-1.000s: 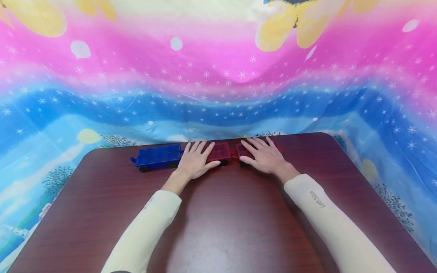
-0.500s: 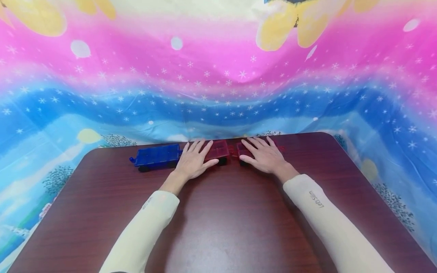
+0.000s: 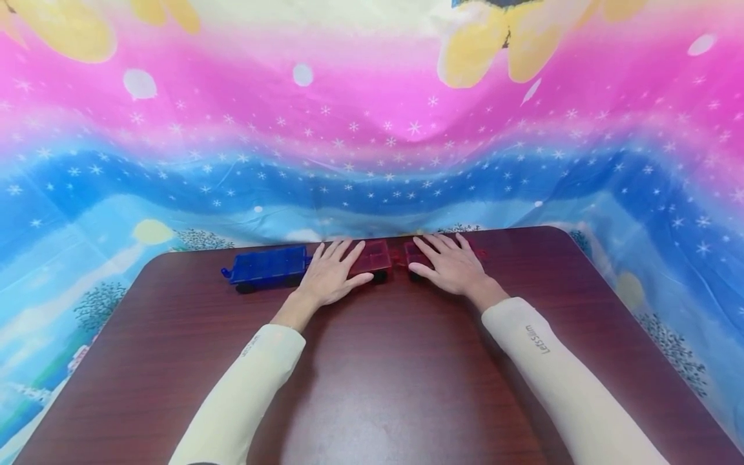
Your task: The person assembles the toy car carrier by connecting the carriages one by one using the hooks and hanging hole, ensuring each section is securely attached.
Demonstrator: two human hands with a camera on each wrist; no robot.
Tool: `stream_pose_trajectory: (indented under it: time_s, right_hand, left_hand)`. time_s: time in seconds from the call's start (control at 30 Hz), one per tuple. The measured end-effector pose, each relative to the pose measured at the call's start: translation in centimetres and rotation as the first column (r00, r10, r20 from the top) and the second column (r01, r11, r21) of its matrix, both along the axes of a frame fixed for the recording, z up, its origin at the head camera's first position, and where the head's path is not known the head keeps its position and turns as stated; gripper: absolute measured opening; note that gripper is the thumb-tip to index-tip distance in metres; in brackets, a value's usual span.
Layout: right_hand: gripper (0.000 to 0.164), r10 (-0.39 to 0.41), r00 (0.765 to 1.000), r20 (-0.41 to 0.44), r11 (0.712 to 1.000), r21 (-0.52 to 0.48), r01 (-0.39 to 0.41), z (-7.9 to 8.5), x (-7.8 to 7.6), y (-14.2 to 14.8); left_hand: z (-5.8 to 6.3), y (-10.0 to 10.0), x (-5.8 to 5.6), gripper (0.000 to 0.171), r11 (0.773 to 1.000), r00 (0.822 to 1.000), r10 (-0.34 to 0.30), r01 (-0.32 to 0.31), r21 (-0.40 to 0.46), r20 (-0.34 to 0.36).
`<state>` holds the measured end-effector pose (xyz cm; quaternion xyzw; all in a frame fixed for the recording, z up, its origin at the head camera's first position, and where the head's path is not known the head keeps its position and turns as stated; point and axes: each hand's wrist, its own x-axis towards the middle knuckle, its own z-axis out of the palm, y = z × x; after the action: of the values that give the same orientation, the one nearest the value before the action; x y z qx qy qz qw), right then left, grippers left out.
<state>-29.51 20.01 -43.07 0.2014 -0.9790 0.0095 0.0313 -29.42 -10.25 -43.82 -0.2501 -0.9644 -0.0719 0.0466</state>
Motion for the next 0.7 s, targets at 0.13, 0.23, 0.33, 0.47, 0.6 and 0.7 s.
stream_pose_trajectory:
  time_s: [0.13,0.23,0.33,0.47,0.6,0.7]
  right_hand:
    - [0.084,0.005,1.0,0.004,1.0,-0.004,-0.005,0.06,-0.15,-0.06]
    - [0.085,0.009,1.0,0.004,1.0,-0.007,-0.009,0.23,-0.26,0.02]
    - [0.086,0.013,1.0,-0.005,1.0,-0.008,-0.013,0.41,-0.41,0.14]
    - [0.085,0.012,1.0,-0.017,1.0,-0.005,-0.012,0.5,-0.55,0.32]
    - [0.083,0.008,1.0,-0.012,1.0,0.001,-0.008,0.25,-0.37,0.17]
    - [0.082,0.01,1.0,-0.007,1.0,0.0,-0.01,0.09,-0.23,-0.1]
  left_hand:
    - [-0.03,0.04,-0.1,0.084,0.999,1.0,-0.011,0.01,-0.046,-0.02]
    - [0.08,0.14,-0.21,0.084,0.997,0.999,-0.016,0.013,-0.075,-0.039]
    - [0.3,0.24,-0.34,0.084,0.997,0.999,-0.014,0.01,-0.08,-0.048]
    - [0.54,0.4,-0.51,0.084,0.996,0.998,-0.02,0.015,-0.085,-0.054]
    - [0.48,0.34,-0.38,0.084,0.995,0.999,-0.024,0.02,-0.095,-0.036]
    - [0.49,0.19,-0.24,0.085,0.995,1.0,-0.022,0.02,-0.097,-0.017]
